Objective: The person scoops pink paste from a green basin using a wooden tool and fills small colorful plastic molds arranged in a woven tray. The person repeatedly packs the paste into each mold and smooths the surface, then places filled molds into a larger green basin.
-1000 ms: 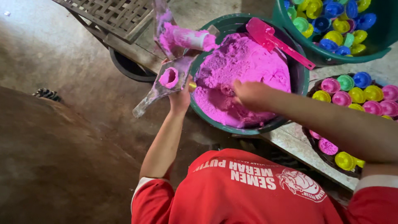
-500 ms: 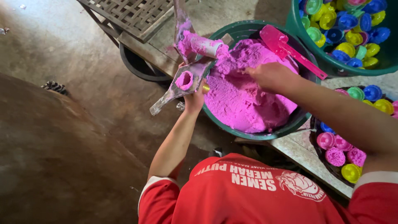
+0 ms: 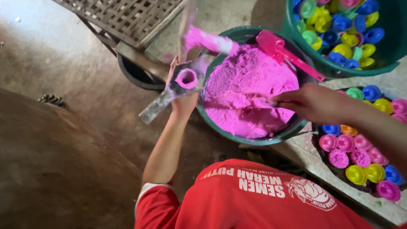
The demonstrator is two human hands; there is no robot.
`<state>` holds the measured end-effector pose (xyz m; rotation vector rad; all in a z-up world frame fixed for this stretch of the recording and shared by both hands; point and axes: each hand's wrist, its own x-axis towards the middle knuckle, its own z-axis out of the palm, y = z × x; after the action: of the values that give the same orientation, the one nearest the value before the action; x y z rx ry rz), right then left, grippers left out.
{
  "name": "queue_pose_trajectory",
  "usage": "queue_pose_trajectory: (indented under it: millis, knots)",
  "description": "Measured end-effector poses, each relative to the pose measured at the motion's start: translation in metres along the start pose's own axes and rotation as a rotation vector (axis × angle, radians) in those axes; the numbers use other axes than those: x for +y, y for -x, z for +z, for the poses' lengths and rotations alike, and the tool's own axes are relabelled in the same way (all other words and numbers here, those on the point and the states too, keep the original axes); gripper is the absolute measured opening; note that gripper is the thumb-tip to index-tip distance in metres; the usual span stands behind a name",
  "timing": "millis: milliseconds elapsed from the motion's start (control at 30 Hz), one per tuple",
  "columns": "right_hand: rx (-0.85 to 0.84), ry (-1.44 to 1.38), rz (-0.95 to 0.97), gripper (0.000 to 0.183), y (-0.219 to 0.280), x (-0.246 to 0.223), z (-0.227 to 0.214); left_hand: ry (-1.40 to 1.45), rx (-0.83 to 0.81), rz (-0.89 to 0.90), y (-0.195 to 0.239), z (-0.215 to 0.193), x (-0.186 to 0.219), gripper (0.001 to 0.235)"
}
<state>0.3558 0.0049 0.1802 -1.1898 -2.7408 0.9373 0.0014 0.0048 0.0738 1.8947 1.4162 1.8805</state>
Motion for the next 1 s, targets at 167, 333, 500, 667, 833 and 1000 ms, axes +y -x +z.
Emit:
queue_pose_trajectory:
  millis: [167,333,500,667,833,1000]
  knots:
    - [-0.142,0.336,0.380,0.047,0.014,-0.064,-0.072,-0.170,-0.311,0.208,-0.023,0.003,0.054,0.062]
    - [0.004,1.006,-0.005,0.042,-0.014,-0.111,-0.025,-0.069,-0.605,-0.007,-0.007,0.034,0.066,0.065]
    - [0.113,0.808,-0.095,0.042,0.037,-0.101,-0.015,-0.175,-0.743,-0.202,0.009,0.020,0.052,0.034]
    - [0.052,0.936,0.086,0.049,0.060,-0.126,-0.053,-0.181,-0.610,0.159,-0.022,0.013,0.057,0.066]
    - [0.154,1.028,-0.102,0.042,0.006,-0.120,-0.002,-0.076,-0.632,0.172,-0.003,0.032,0.063,0.070]
    - [-0.034,0.645,0.326,0.049,0.064,-0.106,-0.020,1.292,-0.314,-1.057,-0.003,0.031,0.024,0.041]
